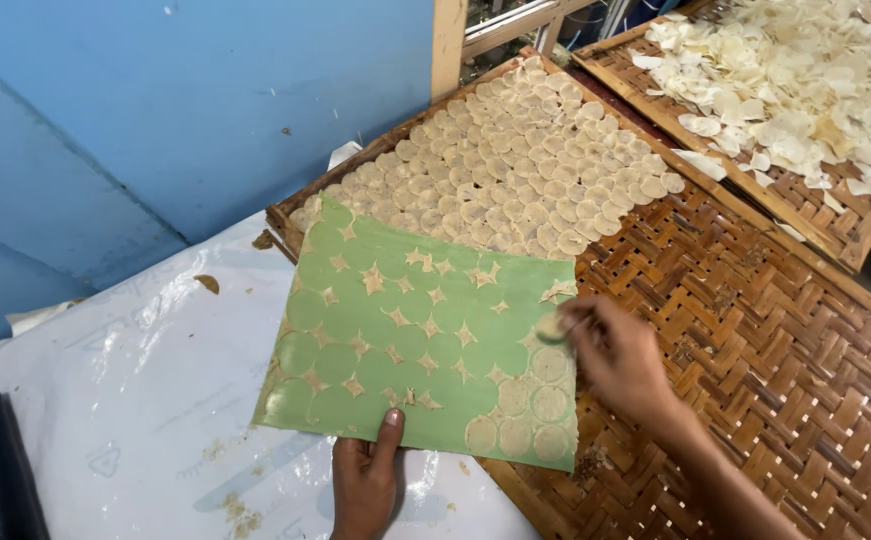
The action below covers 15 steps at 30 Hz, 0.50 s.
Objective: Transferring small rounds of dough from a patterned stencil sheet to woven drying trays.
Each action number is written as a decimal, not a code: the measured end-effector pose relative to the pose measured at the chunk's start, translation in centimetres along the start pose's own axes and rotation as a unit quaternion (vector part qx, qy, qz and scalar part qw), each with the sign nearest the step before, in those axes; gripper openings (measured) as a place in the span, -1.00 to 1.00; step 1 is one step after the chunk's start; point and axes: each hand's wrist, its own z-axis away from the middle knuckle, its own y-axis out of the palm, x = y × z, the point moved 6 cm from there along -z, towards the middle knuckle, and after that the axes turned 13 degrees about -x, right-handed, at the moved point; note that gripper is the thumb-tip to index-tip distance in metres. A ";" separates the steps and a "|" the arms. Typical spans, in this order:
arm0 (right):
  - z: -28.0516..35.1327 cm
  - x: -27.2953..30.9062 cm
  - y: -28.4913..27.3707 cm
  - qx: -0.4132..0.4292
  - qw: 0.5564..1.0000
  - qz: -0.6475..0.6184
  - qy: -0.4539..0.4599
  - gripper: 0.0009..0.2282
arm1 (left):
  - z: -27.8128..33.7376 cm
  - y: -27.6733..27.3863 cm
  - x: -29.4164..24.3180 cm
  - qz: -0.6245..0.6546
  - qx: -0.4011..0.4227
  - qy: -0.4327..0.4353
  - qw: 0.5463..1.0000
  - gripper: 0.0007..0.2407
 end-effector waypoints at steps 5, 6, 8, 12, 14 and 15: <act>-4.8 -10.9 -2.9 -0.046 0.993 0.075 0.078 -0.81 | -0.4 -0.6 1.3 -0.037 -0.019 0.041 0.998 -0.82; -5.8 -13.3 -3.5 -0.065 0.989 0.100 0.092 -0.83 | -0.5 -0.7 1.4 -0.031 -0.021 0.038 0.999 -0.82; -7.8 -17.5 -4.6 -0.090 0.982 0.125 0.106 -0.85 | -0.7 -0.7 2.1 -0.023 -0.019 0.038 0.999 -0.82; -11.1 -22.3 -7.3 -0.210 0.962 0.162 0.065 -0.90 | -1.2 -1.3 4.7 0.025 -0.045 0.013 0.999 -0.74; -12.7 -24.5 -8.0 -0.245 0.951 0.176 0.058 -0.89 | -1.9 -1.9 6.7 0.033 -0.058 0.005 0.998 -0.71; -13.4 -26.2 -8.2 -0.260 0.947 0.171 0.082 -0.95 | -2.4 -2.1 7.8 0.037 -0.053 0.009 0.998 -0.70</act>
